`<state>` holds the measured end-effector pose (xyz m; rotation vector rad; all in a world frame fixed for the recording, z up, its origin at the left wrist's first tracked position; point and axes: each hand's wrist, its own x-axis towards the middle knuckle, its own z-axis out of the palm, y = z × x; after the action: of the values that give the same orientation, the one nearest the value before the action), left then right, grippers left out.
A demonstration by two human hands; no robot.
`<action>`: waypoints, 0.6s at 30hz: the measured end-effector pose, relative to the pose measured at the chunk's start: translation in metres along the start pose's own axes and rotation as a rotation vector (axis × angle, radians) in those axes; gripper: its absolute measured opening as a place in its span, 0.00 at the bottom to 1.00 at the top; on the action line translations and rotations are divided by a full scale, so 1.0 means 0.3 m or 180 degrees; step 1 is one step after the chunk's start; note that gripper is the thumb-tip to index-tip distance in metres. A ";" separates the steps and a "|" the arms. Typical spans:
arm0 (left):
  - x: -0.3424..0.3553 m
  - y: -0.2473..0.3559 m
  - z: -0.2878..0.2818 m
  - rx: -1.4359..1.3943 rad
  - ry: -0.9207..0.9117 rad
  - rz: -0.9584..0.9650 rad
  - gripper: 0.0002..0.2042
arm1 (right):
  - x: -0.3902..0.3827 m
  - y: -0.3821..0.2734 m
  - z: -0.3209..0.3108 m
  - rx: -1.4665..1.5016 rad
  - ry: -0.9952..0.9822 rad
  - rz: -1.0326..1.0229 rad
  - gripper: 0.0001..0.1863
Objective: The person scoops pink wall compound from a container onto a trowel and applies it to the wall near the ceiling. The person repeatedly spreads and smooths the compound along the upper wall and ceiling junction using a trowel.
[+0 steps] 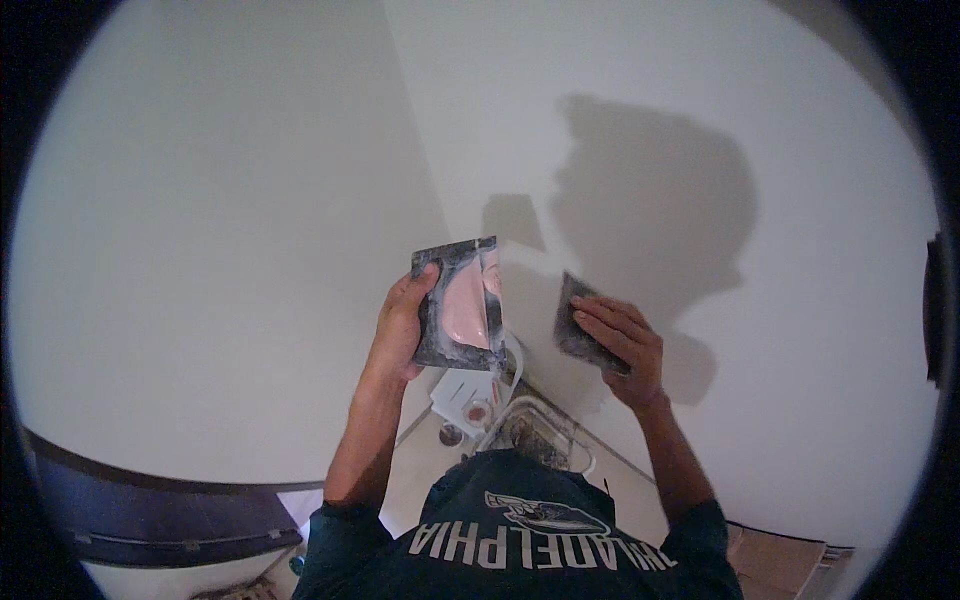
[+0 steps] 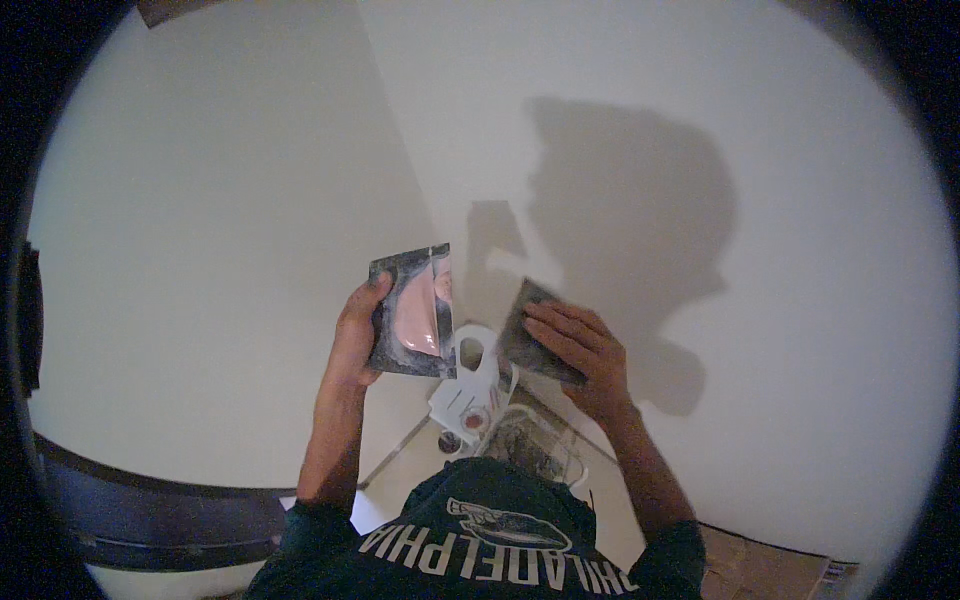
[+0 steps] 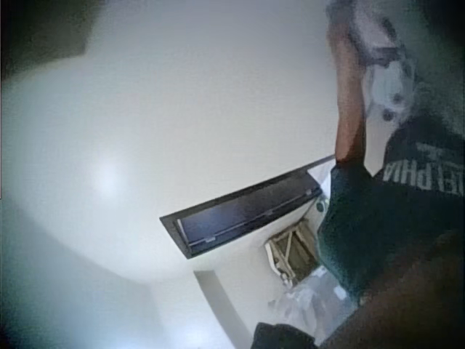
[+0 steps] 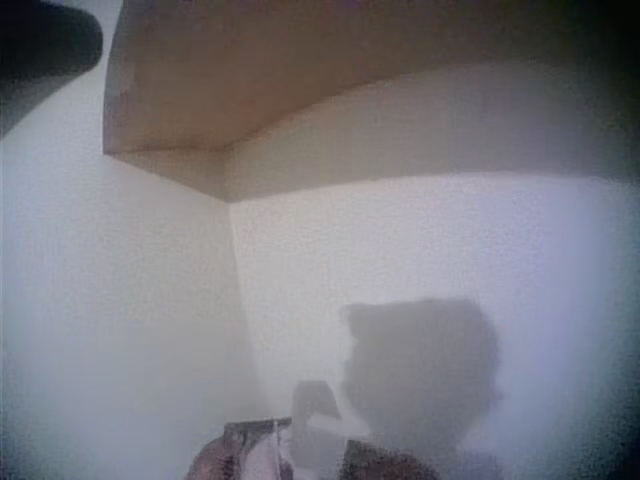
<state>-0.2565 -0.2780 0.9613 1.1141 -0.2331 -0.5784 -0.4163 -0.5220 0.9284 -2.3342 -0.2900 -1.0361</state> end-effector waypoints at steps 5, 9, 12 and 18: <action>0.109 -0.040 -0.105 0.0630 -0.0095 -0.0228 0.19 | 0.152 0.103 0.152 -0.0468 -0.0798 -0.1038 0.25; 0.195 -0.060 -0.242 0.1110 -0.0254 -0.0376 0.19 | 0.223 0.218 0.295 -0.0261 -0.1259 -0.1360 0.24; 0.238 -0.043 -0.286 0.1283 0.0105 -0.0461 0.19 | 0.253 0.310 0.374 -0.0181 -0.1351 -0.1417 0.23; 0.283 -0.067 -0.325 0.1578 -0.0056 0.0004 0.20 | 0.287 0.228 0.476 -0.0223 -0.1171 -0.1847 0.22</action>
<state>-0.1480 -0.2549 0.8918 1.5871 -0.4066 -0.5429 -0.2425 -0.4982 0.8865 -2.5590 -1.1408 -0.8563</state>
